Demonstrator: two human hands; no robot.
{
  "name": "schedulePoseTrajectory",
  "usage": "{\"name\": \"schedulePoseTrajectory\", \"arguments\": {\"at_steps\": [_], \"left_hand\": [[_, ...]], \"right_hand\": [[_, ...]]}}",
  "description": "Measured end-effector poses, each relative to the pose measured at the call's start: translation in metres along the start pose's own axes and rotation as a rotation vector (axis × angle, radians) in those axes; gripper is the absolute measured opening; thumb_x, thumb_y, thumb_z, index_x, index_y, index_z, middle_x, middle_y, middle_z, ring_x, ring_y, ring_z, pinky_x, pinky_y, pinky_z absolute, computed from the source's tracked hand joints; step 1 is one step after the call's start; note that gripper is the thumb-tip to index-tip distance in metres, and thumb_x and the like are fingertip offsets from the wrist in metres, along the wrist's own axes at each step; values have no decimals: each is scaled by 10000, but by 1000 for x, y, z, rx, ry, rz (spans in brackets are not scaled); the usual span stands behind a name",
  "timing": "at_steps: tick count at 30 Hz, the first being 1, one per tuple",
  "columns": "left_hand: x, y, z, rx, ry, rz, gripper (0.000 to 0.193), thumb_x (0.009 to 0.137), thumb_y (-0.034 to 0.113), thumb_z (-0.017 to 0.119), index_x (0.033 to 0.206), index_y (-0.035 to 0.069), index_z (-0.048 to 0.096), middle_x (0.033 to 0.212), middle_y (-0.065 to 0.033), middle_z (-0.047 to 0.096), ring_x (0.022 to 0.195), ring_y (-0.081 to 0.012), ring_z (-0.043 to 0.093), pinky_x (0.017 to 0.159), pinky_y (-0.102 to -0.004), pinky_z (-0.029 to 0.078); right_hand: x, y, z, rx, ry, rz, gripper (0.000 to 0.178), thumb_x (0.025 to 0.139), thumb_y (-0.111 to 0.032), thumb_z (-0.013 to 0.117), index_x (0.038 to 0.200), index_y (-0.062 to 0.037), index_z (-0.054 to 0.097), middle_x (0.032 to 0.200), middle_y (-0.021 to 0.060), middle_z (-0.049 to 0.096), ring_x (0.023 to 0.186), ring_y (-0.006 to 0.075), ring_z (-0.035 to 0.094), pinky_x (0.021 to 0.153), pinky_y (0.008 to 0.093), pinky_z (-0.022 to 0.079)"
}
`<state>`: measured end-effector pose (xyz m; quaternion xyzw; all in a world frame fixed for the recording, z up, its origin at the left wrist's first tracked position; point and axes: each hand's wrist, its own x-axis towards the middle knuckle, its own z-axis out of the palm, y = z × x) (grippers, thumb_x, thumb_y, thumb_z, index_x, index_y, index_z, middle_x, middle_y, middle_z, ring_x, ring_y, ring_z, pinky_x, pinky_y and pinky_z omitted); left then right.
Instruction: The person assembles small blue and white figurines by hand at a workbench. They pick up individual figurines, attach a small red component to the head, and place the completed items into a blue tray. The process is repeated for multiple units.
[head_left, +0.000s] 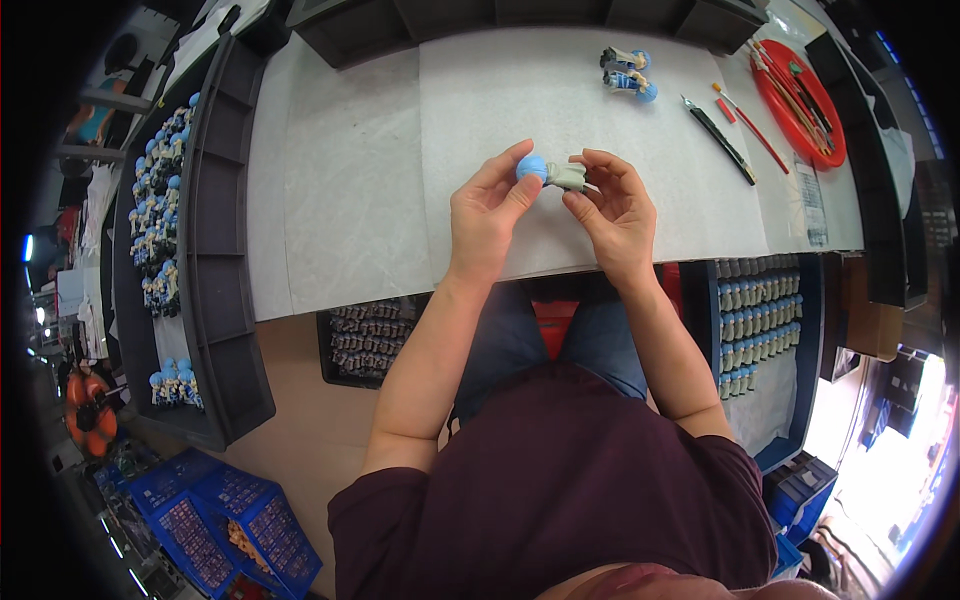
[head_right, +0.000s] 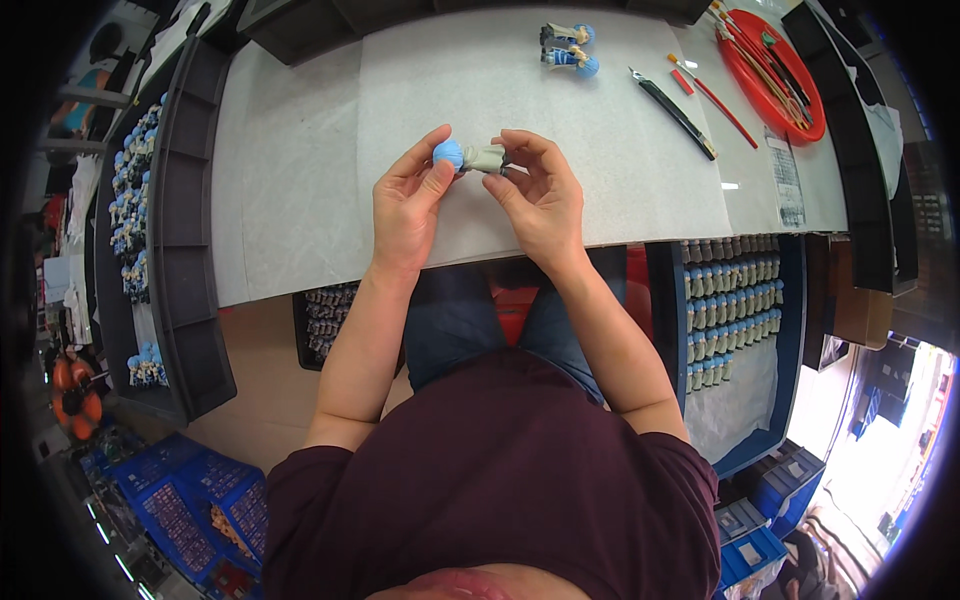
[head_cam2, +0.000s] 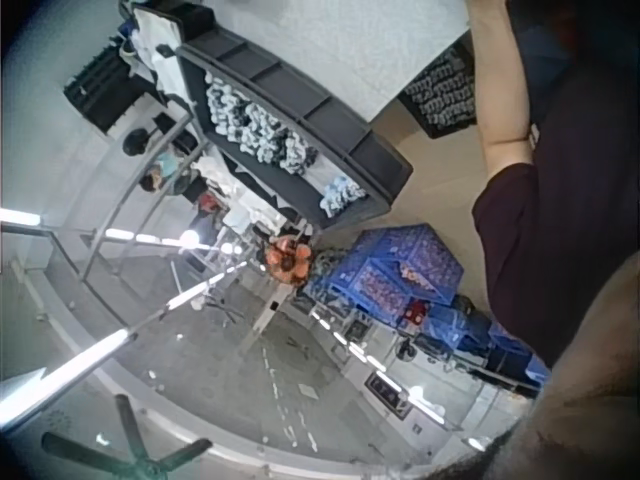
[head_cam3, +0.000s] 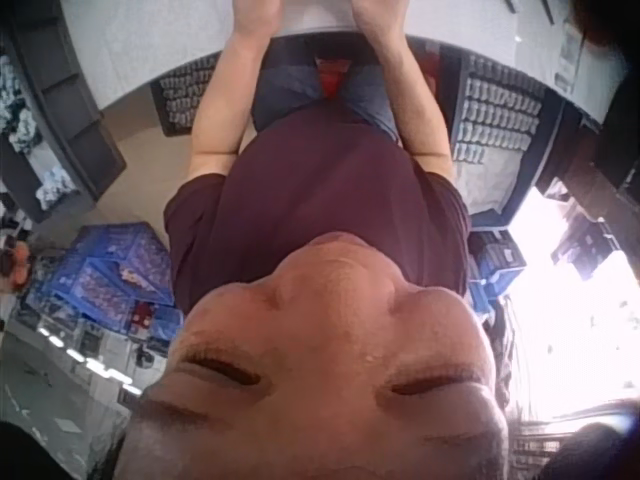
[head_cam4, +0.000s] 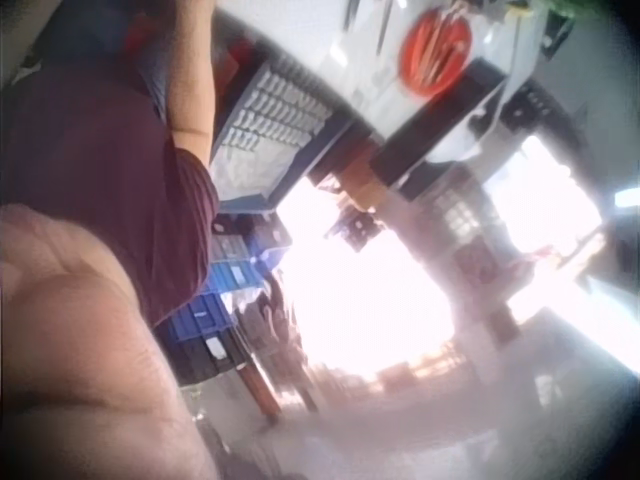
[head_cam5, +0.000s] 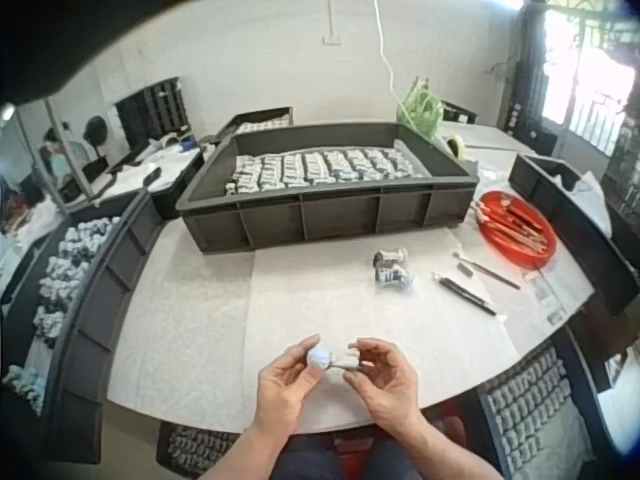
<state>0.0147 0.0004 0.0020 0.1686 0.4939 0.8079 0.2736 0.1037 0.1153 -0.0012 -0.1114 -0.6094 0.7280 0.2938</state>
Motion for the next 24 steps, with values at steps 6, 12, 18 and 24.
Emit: {"name": "schedulePoseTrajectory", "arguments": {"at_steps": [6, 12, 18, 24], "left_hand": [[-4, 0, 7, 81, -101, 54, 280, 743, -46, 675, 971, 3, 519, 1095, -122, 555, 924, -123, 555, 797, -240, 477], [-5, -8, 18, 263, -126, 73, 295, 766, -18, 662, 1034, -17, 538, 1044, -104, 561, 900, -133, 560, 778, -254, 500], [-5, -14, 17, 508, -147, 194, 232, 746, 34, 695, 957, -18, 613, 1026, -96, 570, 833, -137, 578, 718, -256, 506], [-8, -5, 19, 611, -200, 189, 260, 730, 9, 710, 966, -33, 607, 1101, -122, 550, 904, -148, 577, 759, -251, 514]], "right_hand": [[1, -10, -5, -348, 161, -221, 331, 769, 6, 640, 1088, 0, 549, 1111, 120, 572, 1025, 179, 553, 813, 292, 481], [53, -40, -99, -744, 438, -361, 173, 769, -2, 616, 941, -18, 633, 891, 89, 664, 791, 158, 632, 702, 258, 498], [121, -34, -179, -1331, 396, -145, 205, 769, -101, 628, 969, -62, 649, 895, 147, 655, 812, 282, 634, 751, 343, 481], [115, -48, -174, -646, 474, 21, 172, 787, -116, 655, 944, -46, 659, 893, 103, 667, 806, 179, 632, 682, 300, 490]]}}
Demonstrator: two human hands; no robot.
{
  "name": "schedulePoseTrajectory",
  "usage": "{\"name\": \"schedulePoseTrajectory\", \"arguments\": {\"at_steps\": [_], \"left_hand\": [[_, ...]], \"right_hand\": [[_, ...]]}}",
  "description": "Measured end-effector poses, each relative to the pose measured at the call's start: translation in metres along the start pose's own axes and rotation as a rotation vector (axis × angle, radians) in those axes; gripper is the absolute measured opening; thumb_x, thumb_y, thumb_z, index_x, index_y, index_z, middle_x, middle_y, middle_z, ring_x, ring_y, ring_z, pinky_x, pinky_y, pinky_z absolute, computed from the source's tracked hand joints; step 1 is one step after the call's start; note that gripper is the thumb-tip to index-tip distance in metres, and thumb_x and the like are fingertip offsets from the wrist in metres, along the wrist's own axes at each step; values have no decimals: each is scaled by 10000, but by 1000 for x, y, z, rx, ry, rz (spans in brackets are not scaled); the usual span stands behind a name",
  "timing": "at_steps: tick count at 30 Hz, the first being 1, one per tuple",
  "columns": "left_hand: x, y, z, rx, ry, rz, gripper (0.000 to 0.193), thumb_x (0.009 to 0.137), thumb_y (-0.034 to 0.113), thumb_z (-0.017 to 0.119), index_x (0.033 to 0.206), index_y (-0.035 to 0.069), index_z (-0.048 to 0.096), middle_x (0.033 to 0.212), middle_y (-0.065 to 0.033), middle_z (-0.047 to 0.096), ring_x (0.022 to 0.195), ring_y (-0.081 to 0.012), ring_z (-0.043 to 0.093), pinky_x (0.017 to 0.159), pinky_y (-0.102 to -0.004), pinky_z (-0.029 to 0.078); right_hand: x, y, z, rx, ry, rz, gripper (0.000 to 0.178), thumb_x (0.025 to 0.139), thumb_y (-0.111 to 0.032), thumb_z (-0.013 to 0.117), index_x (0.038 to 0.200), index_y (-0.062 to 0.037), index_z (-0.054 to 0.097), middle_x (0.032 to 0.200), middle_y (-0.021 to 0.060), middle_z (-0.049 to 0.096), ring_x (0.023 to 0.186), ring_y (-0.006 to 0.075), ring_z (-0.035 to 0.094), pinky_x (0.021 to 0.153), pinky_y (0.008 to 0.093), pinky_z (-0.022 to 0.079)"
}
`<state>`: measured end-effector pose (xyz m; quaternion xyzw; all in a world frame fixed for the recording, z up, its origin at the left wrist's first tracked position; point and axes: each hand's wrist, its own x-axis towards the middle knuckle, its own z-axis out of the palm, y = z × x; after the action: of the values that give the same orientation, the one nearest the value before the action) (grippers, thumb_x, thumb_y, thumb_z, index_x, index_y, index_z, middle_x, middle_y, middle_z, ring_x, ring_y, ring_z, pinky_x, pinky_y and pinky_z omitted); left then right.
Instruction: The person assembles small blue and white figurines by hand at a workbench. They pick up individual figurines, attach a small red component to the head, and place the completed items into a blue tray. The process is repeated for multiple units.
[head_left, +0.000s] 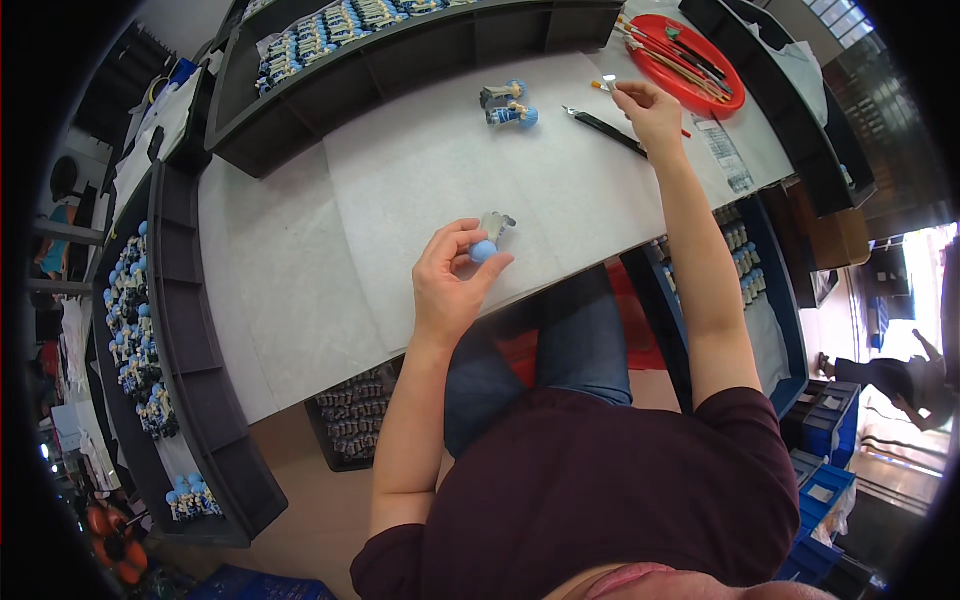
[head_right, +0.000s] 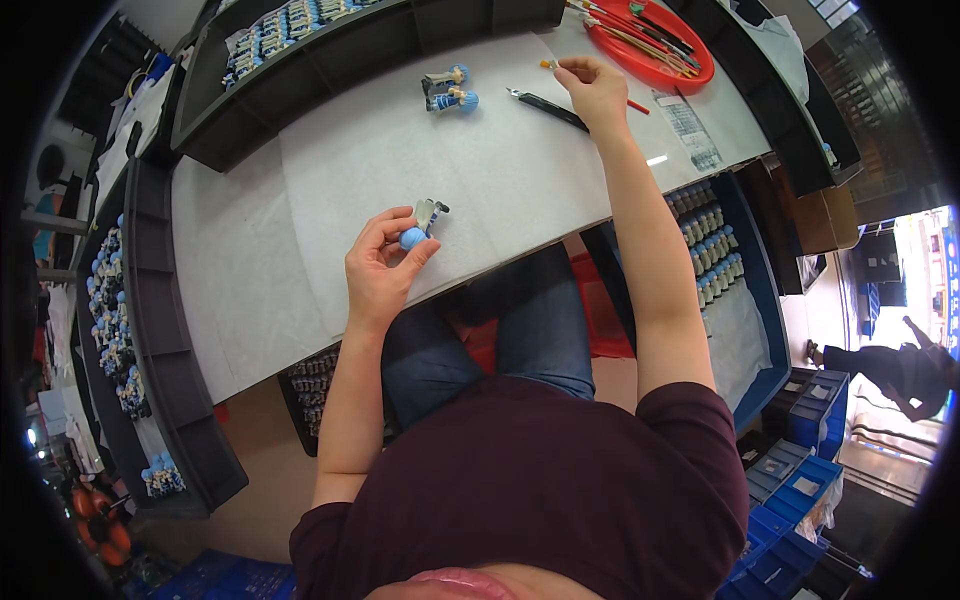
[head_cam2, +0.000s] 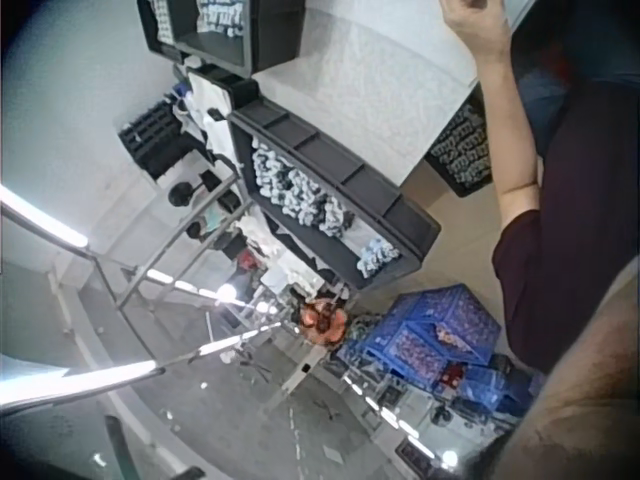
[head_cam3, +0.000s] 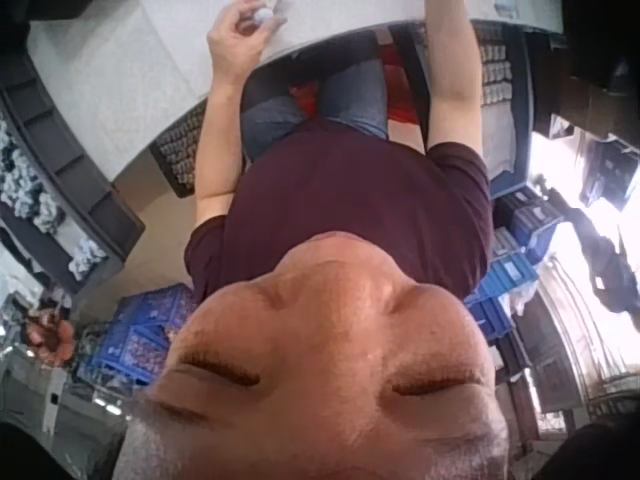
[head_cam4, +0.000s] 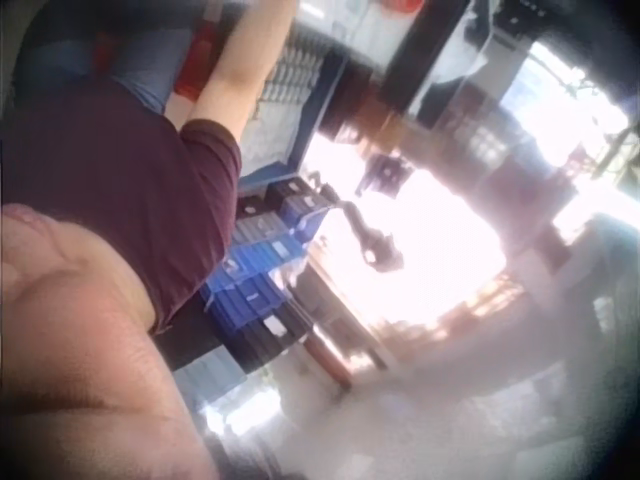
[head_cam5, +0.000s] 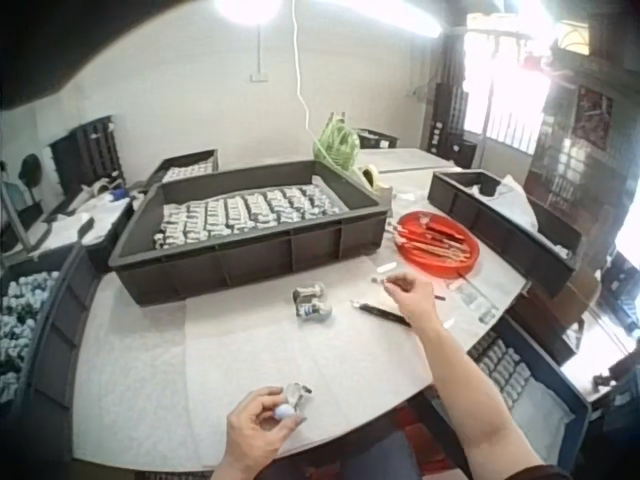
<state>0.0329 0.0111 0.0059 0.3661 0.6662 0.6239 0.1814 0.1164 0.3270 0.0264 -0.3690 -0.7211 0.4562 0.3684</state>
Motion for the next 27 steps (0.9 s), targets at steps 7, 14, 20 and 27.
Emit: {"name": "schedulePoseTrajectory", "arguments": {"at_steps": [7, 14, 20, 27], "left_hand": [[-2, -3, 1, 23, 30, 49, 316, 674, 66, 734, 959, -18, 629, 1102, -160, 592, 859, -192, 618, 733, -279, 507], [-1, -6, 0, 18, -3, -11, 348, 718, -13, 702, 1048, -46, 597, 1019, -117, 621, 909, -164, 610, 828, -278, 509], [-2, -1, -2, -29, 1, -64, 326, 714, -12, 706, 1021, -52, 602, 1002, -114, 625, 895, -157, 614, 811, -275, 520], [-2, -3, -1, -42, 20, -14, 306, 695, 6, 723, 979, -45, 620, 981, -136, 635, 863, -170, 626, 775, -281, 524]], "right_hand": [[-70, -38, -5, 834, -312, 460, 282, 852, -128, 610, 1095, -10, 530, 966, 82, 617, 864, 157, 615, 707, 217, 512], [-104, -32, 12, 834, -342, 440, 283, 817, -73, 638, 1080, -7, 555, 956, 67, 602, 845, 139, 584, 745, 240, 493], [-138, -36, 40, 525, -351, 198, 218, 805, -102, 661, 995, -1, 626, 891, 53, 637, 783, 96, 566, 698, 234, 463], [-164, -46, 77, 294, -252, -75, 144, 757, -5, 661, 895, 21, 628, 759, 61, 651, 684, 101, 600, 642, 235, 473]]}}
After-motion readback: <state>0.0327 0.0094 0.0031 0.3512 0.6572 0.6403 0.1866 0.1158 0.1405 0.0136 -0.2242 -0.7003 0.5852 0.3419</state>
